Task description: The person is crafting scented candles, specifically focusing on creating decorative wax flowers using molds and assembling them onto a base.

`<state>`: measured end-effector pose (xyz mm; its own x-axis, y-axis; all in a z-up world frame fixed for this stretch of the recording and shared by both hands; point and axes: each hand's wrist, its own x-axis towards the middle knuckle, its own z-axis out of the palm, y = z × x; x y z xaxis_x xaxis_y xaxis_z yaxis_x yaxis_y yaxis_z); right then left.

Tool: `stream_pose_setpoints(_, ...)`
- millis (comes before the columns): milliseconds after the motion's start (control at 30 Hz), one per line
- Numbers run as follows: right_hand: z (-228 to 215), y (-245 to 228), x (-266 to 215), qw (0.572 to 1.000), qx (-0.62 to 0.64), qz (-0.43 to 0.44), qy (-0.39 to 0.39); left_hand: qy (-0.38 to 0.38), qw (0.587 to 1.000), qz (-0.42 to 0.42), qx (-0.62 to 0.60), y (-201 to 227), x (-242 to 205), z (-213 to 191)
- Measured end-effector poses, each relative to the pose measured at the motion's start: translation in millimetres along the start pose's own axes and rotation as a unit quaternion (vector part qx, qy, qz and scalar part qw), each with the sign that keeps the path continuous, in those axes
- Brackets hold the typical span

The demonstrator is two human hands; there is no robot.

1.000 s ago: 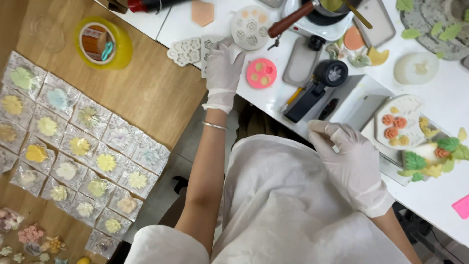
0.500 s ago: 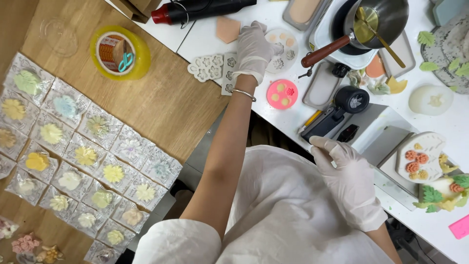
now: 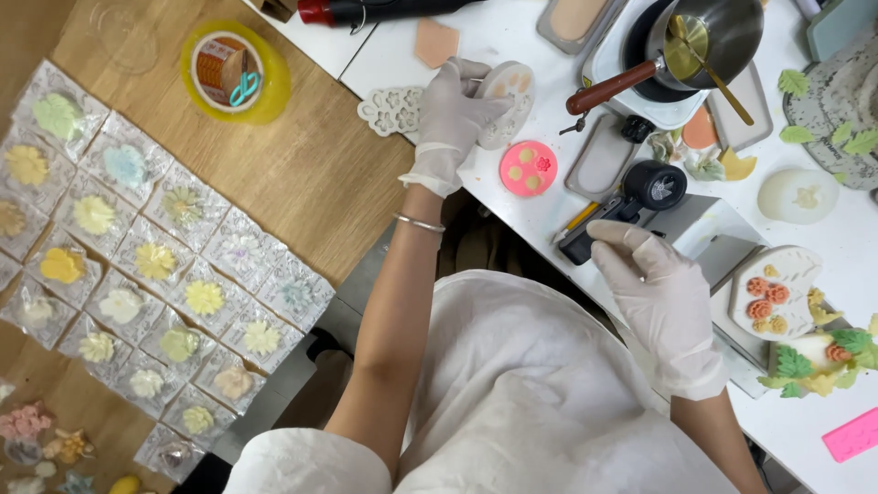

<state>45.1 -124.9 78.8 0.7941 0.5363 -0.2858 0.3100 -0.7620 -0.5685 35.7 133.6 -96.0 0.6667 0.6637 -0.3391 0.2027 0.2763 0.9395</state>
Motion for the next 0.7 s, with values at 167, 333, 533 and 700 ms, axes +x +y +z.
stream_pose_setpoints(167, 9.1, 21.9, 23.0, 0.973, 0.216, -0.080, -0.008, -0.040, 0.996, -0.004, -0.078, 51.7, -86.2, -36.8)
stream_pose_setpoints(333, -10.8, -25.0, 26.2, 0.906, 0.410, -0.046, -0.099, -0.146, 0.980, -0.036, -0.128, 94.2, -166.8, -44.1)
stream_pose_setpoints(533, -14.8, -24.2, 20.6, 0.896, 0.331, 0.021, -0.294, -0.229, 0.966, -0.057, -0.108, 96.9, -214.2, -38.5)
stream_pose_setpoints(700, -17.2, -28.6, 8.7, 0.887, 0.352, 0.034, -0.295, -0.230, 0.968, -0.048, -0.091, 97.4, -226.2, -36.3)
